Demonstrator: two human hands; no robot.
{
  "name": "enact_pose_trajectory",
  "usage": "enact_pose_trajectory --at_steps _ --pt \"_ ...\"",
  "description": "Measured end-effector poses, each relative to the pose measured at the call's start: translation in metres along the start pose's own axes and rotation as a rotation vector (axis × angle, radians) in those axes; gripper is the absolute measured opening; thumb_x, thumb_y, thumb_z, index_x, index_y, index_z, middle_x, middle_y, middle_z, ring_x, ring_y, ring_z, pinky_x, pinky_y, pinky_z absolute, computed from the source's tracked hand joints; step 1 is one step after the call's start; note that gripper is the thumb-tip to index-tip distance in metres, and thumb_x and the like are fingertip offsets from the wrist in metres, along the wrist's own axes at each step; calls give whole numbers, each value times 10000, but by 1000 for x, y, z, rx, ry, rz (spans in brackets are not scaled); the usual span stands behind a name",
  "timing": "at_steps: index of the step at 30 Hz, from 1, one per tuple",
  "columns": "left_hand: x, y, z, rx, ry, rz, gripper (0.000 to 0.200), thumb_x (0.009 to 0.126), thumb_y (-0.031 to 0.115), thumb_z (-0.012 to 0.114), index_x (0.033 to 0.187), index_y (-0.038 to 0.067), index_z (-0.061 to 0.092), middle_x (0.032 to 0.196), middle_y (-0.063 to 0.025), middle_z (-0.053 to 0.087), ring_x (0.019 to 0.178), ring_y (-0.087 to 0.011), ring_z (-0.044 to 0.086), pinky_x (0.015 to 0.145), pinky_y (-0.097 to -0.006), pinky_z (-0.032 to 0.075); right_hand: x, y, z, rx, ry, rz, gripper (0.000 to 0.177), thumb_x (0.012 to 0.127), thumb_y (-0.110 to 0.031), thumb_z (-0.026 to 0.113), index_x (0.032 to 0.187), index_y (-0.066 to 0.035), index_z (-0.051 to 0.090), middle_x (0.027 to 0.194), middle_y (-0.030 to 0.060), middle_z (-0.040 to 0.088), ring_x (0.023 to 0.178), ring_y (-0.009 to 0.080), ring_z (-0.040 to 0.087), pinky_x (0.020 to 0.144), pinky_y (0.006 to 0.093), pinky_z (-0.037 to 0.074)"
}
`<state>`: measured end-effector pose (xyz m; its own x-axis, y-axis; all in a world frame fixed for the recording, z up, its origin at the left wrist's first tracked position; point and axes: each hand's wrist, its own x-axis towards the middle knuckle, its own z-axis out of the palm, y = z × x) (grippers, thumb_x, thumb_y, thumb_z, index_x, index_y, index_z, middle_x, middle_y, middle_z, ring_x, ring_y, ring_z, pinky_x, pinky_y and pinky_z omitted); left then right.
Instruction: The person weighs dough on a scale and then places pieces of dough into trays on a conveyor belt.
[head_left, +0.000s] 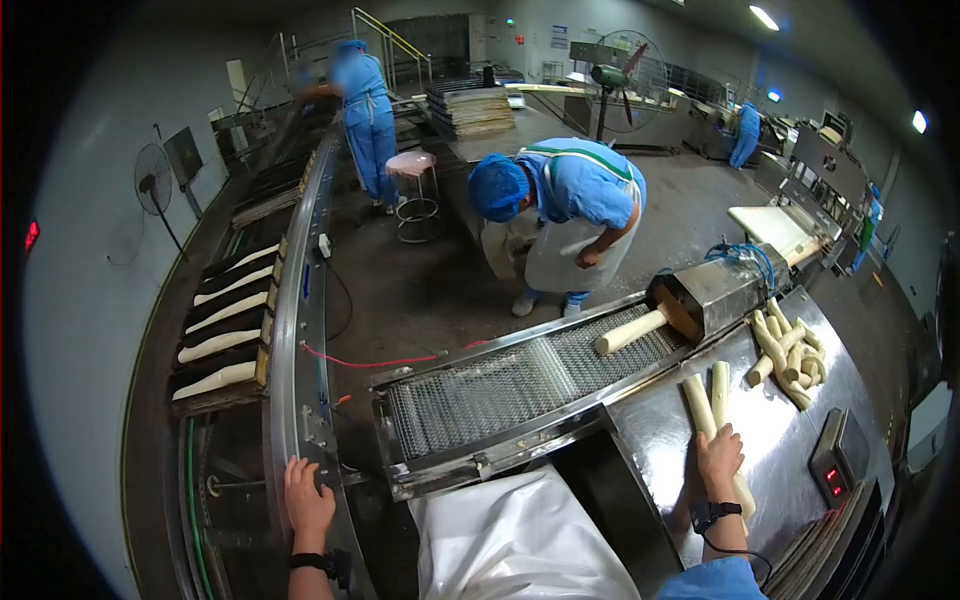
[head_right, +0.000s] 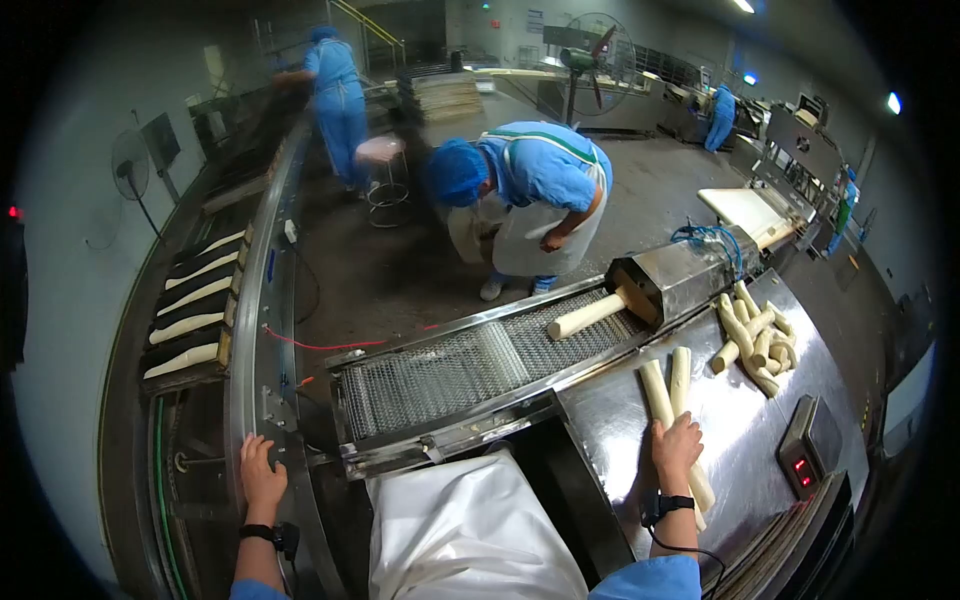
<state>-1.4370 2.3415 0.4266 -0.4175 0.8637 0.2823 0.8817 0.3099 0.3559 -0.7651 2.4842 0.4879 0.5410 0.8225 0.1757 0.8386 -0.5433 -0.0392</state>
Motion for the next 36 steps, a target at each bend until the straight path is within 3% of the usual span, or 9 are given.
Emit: enact_pose_trajectory --at_steps 3,5,7,14,21,26,29,32,36 --pt "-1 -3 1 0 5 6 410 693 1 638 1102 -7 611 1282 -190 545 1342 -356 400 1129 -443 333 6 -11 16 -11 33 -8 663 829 -223 658 1403 -11 403 1289 217 523 1232 393 479 995 518 410" --pt "-1 -3 1 -1 11 -1 408 693 6 638 1100 -8 611 1281 -190 545 1341 -357 400 1129 -443 333 13 -25 49 -90 348 -415 671 777 -119 640 1403 -25 416 1353 252 474 1307 421 410 1084 510 345" --pt "0 -2 -1 -19 -6 0 397 705 16 637 1100 -8 614 1289 -188 543 1346 -354 395 1131 -444 332 3 -76 31 234 188 -596 702 737 -55 613 1414 -53 426 1415 268 417 1359 444 341 1130 514 290" --pt "1 0 -5 -4 -58 -33 352 751 42 633 1101 -1 634 1305 -171 543 1367 -343 368 1135 -451 326 -4 -244 39 241 65 -973 588 767 -53 598 1345 -108 504 1403 180 460 1358 429 354 1105 550 307" --pt "2 0 -6 3 -63 -51 365 745 42 648 1108 13 626 1273 -148 561 1361 -329 378 1129 -442 334 -15 -302 43 -147 7 -1049 351 820 -157 636 1165 -131 584 1154 72 611 1190 301 504 943 538 419" --pt "1 -2 -3 -8 -47 -45 360 735 33 647 1094 12 628 1277 -153 560 1357 -333 381 1126 -442 336 -13 -273 30 4 22 -1026 341 675 -121 731 1006 -113 650 1041 78 614 1066 312 532 910 470 438" --pt "2 -1 -5 -28 -31 -29 365 723 23 643 1087 5 627 1269 -167 564 1349 -344 389 1122 -448 338 -13 -215 21 704 1 -919 324 614 -19 708 928 -48 632 979 154 579 948 381 524 863 424 455" --pt "0 -4 -3 -41 -11 -2 373 711 17 641 1083 -2 627 1260 -181 568 1340 -359 397 1118 -456 339 -9 -121 31 1138 -122 -502 273 640 13 645 908 -24 608 885 93 584 888 239 575 813 337 462" --pt "0 4 -6 -5 -27 -11 376 721 17 620 1095 -17 618 1266 -189 563 1351 -356 383 1126 -457 325 -43 1 -11 1175 -118 -57 180 710 -19 591 889 -19 587 822 59 596 697 137 578 609 290 490"
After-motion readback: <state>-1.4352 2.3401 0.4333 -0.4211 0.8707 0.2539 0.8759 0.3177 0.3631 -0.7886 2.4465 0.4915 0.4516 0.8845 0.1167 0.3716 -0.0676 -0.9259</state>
